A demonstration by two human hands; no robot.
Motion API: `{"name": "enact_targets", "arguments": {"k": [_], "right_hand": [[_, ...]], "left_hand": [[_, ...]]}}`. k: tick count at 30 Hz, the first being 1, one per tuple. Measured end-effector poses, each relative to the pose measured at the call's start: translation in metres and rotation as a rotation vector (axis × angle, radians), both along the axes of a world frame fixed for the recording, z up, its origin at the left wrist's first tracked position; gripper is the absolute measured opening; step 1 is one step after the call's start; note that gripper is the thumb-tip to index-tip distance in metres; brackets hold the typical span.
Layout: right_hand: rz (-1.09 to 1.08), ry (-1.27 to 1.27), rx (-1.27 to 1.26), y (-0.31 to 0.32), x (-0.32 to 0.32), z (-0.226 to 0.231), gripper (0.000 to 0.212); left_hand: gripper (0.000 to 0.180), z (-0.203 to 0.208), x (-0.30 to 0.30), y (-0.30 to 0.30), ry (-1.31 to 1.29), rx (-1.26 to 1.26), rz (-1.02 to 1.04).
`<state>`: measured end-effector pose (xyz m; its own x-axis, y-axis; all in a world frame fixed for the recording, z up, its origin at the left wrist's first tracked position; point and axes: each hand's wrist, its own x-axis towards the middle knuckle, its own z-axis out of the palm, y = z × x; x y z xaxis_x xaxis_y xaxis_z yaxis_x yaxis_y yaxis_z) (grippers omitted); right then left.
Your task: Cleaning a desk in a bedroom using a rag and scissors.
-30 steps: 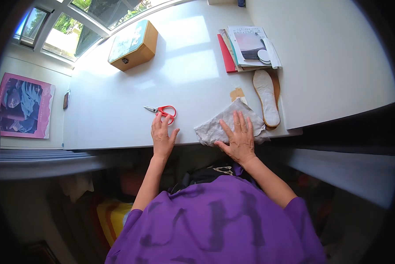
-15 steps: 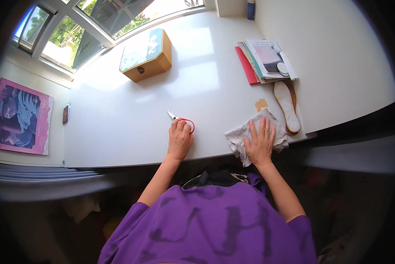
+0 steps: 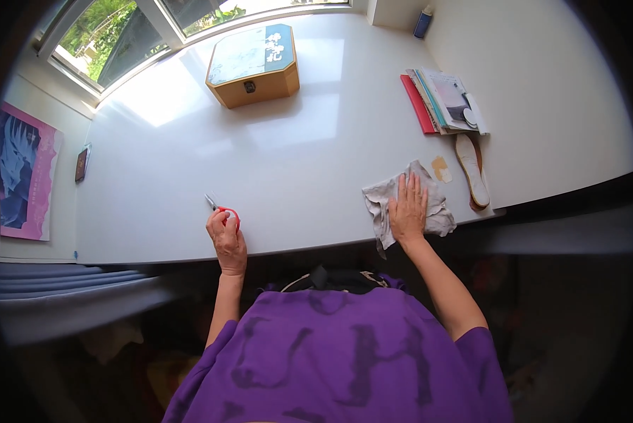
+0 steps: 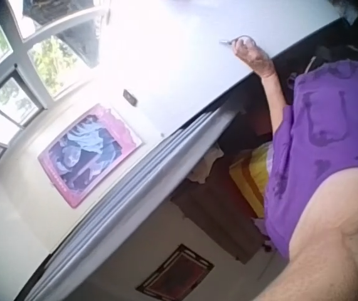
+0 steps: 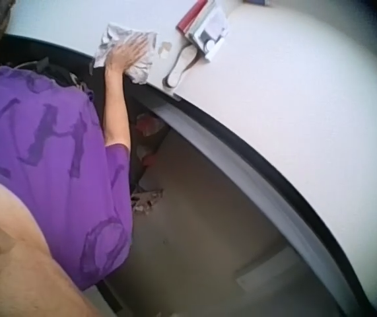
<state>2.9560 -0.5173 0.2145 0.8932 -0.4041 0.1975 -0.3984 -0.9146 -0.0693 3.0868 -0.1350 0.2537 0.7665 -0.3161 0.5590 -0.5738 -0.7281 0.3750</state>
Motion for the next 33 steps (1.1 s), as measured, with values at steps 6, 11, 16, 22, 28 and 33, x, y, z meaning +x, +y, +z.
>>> {"name": "enact_targets", "arguments": {"k": [6,11,16,22,28,33], "right_hand": [[0.275,-0.046,0.061,0.095,0.091,0.005,0.06],[0.589,-0.069,0.14,0.206,0.166,0.011,0.063],[0.889,-0.036,0.205,0.272,0.197,0.022,0.07],[0.901,-0.256,0.604,0.268,0.215,-0.006,0.056],[0.412,-0.207,2.732,0.137,0.175,0.048,0.048],[0.123,-0.745,2.407,-0.012,0.072,0.104,0.057]], "left_hand": [[0.024,-0.016,0.013,0.073,-0.037,0.016,0.188],[0.021,-0.029,0.02,0.095,-0.041,-0.003,0.241],[0.016,-0.035,0.027,0.096,-0.058,0.095,0.254],[0.017,-0.036,0.028,0.094,-0.037,0.142,0.247],[0.019,-0.038,0.026,0.09,-0.011,0.189,0.273],[0.019,-0.037,0.027,0.091,0.006,0.226,0.296]]}}
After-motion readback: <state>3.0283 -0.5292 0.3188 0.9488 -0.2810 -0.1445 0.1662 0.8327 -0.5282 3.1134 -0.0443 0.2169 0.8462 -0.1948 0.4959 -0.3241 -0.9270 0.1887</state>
